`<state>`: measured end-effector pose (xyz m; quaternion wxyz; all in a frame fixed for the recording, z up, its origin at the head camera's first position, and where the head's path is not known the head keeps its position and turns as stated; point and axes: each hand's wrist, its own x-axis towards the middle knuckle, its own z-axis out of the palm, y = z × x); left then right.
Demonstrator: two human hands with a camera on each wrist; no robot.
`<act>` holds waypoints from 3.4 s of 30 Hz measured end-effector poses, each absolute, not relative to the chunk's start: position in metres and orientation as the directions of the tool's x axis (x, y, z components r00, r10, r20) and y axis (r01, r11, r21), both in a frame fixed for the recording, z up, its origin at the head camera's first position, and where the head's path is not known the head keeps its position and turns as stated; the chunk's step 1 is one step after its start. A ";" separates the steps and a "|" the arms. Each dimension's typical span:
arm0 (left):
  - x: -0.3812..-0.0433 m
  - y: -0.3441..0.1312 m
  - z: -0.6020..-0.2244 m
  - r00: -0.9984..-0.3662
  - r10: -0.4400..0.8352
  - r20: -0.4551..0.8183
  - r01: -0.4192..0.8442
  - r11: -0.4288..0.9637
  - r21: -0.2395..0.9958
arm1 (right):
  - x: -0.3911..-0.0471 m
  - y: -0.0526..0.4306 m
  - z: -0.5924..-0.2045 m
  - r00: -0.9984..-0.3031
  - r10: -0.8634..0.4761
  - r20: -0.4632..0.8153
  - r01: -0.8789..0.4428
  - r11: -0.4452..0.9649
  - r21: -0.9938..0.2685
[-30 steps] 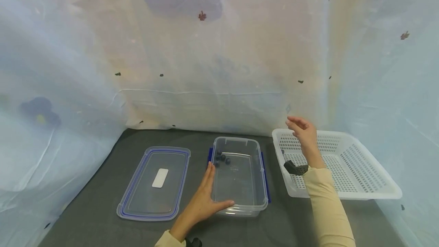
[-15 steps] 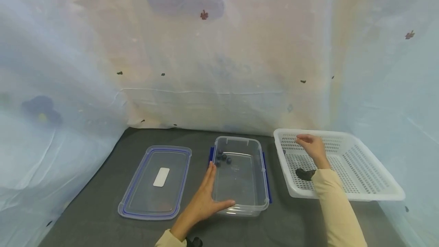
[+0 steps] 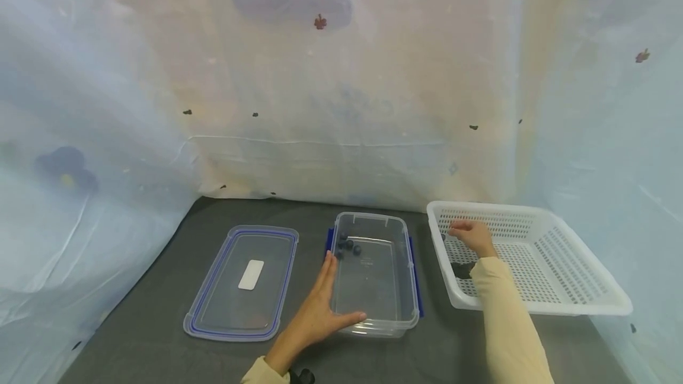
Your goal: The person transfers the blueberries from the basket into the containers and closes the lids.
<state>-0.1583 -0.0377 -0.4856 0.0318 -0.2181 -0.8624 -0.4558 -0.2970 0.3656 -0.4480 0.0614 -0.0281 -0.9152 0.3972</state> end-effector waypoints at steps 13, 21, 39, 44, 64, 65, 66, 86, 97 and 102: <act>-0.158 -0.038 -0.485 -0.899 0.347 0.267 0.417 0.493 0.763 | -0.304 0.368 -0.464 -1.000 0.018 -0.014 0.023 0.694 -0.719; -0.158 -0.038 -0.485 -0.901 0.347 0.259 0.413 0.507 0.757 | -0.302 0.364 -0.462 -0.997 -0.077 -0.023 -0.041 0.732 -0.680; -0.156 -0.037 -0.483 -0.901 0.348 0.259 0.411 0.493 0.767 | -0.301 0.359 -0.462 -0.987 -0.159 -0.029 -0.093 0.703 -0.705; -0.156 -0.037 -0.484 -0.901 0.347 0.260 0.412 0.495 0.765 | -0.301 0.360 -0.463 -0.984 -0.179 -0.026 -0.109 0.701 -0.705; -0.157 -0.038 -0.484 -0.900 0.345 0.266 0.415 0.495 0.763 | -0.306 0.371 -0.449 -0.996 -0.085 -0.009 -0.047 0.631 -0.774; -0.157 -0.038 -0.484 -0.900 0.345 0.266 0.415 0.494 0.764 | -0.306 0.371 -0.447 -0.997 -0.079 -0.001 -0.048 0.623 -0.781; -0.157 -0.038 -0.484 -0.901 0.344 0.265 0.414 0.495 0.764 | -0.306 0.371 -0.445 -0.997 -0.071 0.008 -0.050 0.611 -0.790; -0.157 -0.037 -0.485 -0.908 0.338 0.246 0.394 0.499 0.772 | -0.287 0.343 -0.384 -0.980 0.024 0.198 -0.155 0.536 -0.830; -0.157 -0.037 -0.484 -0.907 0.346 0.238 0.392 0.495 0.776 | -0.278 0.307 -0.362 -0.975 0.101 0.198 -0.146 0.382 -0.912; -0.158 -0.037 -0.485 -0.905 0.346 0.248 0.401 0.494 0.771 | -0.272 0.289 -0.350 -0.974 0.063 0.218 -0.191 0.292 -0.937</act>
